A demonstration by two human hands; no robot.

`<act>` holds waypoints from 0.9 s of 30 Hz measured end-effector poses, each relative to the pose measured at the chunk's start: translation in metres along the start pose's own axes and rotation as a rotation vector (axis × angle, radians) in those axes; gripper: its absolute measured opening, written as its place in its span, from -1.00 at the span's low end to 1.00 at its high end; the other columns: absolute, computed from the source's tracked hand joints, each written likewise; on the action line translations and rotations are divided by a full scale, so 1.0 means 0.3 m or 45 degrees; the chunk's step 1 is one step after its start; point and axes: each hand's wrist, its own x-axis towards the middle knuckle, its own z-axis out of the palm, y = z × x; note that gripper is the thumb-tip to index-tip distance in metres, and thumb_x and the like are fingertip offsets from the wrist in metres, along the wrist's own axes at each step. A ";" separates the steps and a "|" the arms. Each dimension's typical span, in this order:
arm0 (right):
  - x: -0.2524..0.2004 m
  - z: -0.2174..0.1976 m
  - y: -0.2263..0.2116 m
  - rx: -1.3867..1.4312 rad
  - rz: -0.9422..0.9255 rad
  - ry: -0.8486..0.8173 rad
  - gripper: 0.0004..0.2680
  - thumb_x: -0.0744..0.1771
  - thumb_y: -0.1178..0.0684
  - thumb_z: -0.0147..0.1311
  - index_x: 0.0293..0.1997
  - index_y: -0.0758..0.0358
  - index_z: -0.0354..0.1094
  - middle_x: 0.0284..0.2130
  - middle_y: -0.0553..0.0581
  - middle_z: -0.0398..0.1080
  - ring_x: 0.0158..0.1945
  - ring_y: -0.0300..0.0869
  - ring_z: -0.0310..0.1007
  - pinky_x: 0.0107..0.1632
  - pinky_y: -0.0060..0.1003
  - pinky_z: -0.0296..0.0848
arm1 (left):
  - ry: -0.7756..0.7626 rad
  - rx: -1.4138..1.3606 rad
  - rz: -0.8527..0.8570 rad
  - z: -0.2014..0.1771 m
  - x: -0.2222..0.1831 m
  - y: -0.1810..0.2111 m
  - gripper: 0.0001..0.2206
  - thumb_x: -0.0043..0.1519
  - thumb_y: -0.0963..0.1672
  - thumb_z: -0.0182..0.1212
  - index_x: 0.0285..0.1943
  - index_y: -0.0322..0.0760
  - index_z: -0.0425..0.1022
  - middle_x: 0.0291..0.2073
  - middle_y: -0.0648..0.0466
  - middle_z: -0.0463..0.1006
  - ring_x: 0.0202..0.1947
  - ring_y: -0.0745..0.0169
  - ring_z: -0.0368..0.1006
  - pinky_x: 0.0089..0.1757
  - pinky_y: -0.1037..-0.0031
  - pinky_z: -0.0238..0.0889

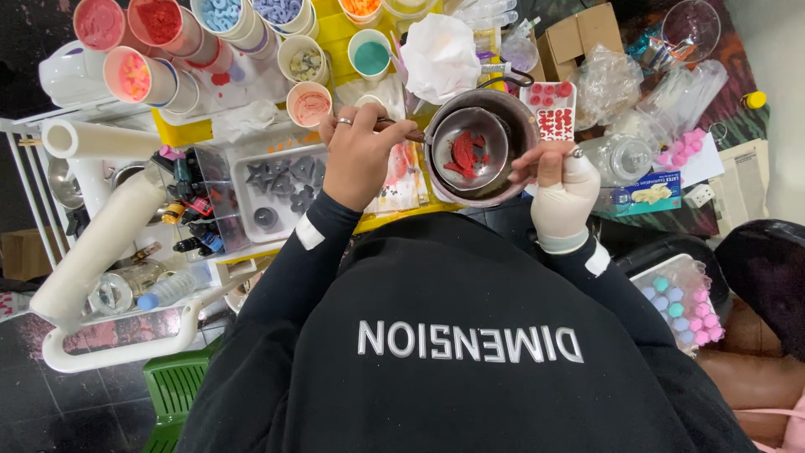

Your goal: Stirring red colorant into melted wax inside a small cup using a metal tool.

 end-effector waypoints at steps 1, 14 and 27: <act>0.009 0.003 -0.005 0.000 0.002 -0.001 -0.74 0.49 -0.12 -0.04 -0.07 0.33 0.33 -0.28 0.15 0.49 -0.28 -0.23 0.52 -0.18 -0.40 0.46 | -0.001 0.000 -0.002 0.001 -0.001 0.000 -0.80 0.20 -0.14 0.29 -0.05 0.14 0.66 -0.18 0.21 0.40 -0.10 0.17 0.30 -0.04 0.23 -0.03; 0.096 -0.050 -0.021 -0.200 -0.175 -0.659 -0.85 0.50 0.10 -0.11 -0.05 0.39 0.33 0.00 0.29 0.48 0.02 -0.14 0.51 0.07 -0.27 0.53 | -0.016 0.007 -0.023 0.006 -0.009 0.002 -0.79 0.22 -0.13 0.29 0.00 0.09 0.66 -0.15 0.19 0.42 -0.05 0.15 0.31 -0.03 0.24 -0.02; 0.093 -0.098 -0.037 -0.122 0.094 -0.643 -0.86 0.48 0.13 -0.11 -0.14 0.40 0.32 0.04 0.33 0.49 0.00 -0.15 0.52 0.08 -0.30 0.52 | -0.009 -0.022 -0.019 0.006 -0.004 0.006 -0.81 0.24 -0.13 0.31 -0.01 0.12 0.65 -0.14 0.17 0.41 -0.09 0.14 0.32 -0.04 0.22 -0.01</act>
